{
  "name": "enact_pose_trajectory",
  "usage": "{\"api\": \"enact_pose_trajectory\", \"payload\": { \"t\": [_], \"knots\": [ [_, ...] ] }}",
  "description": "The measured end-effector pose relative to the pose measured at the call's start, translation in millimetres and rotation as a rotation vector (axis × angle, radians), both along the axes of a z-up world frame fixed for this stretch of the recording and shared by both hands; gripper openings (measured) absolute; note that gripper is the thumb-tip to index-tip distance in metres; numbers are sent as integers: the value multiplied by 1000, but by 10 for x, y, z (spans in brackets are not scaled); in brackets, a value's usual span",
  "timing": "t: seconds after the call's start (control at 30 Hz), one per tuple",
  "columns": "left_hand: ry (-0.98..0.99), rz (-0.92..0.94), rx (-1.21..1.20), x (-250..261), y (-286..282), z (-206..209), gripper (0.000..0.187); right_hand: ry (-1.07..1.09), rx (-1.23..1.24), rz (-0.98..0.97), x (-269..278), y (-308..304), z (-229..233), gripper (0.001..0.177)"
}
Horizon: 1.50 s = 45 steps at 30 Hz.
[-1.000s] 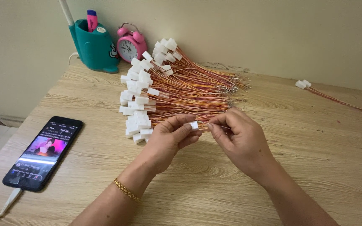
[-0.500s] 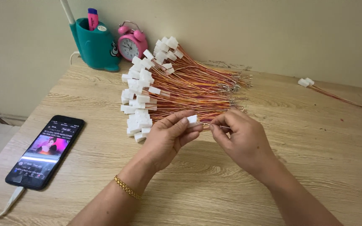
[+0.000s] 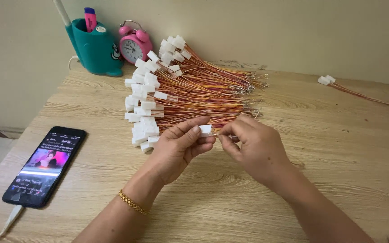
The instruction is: Organizing and bundling wire harnesses with plastic connectors on a wooden surface.
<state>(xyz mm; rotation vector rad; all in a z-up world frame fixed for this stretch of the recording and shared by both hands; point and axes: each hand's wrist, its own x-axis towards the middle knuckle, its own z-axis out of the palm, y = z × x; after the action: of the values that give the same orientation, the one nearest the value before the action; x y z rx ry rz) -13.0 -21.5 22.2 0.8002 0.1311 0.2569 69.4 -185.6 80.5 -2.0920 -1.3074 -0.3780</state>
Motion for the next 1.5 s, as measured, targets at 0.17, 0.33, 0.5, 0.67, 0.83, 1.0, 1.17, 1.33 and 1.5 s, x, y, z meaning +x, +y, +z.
{"api": "enact_pose_trajectory", "payload": {
  "t": [0.17, 0.33, 0.5, 0.67, 0.83, 1.0, 1.17, 1.33, 1.5],
  "knots": [
    [1, 6, 49, 3, -13, -2, 36, -29, -22, 0, 4, -4, 30, 4],
    [0, 25, 81, 7, -18, -9, 35, -5, -17, -3, 17, 4, 11, 5],
    [4, 49, 170, 15, -12, -49, 33, 75, -75, -25, 1, 6, 27, 5],
    [11, 42, 177, 15, -13, -29, 33, 164, -76, -4, -38, -1, 103, 6],
    [23, 51, 149, 11, -27, -48, 32, 195, -72, -12, -23, -3, 80, 3],
    [23, 57, 192, 21, -75, -38, 30, 196, -74, -12, -12, 19, 45, 4],
    [52, 73, 191, 23, -77, -60, 31, 195, -105, 17, 47, 24, -42, 4],
    [68, 82, 170, 49, -71, -117, 30, 269, -123, 57, 86, 27, -35, 6],
    [43, 84, 182, 27, -50, -39, 32, 406, -107, 164, 46, 33, 103, 12]
  ]
}}
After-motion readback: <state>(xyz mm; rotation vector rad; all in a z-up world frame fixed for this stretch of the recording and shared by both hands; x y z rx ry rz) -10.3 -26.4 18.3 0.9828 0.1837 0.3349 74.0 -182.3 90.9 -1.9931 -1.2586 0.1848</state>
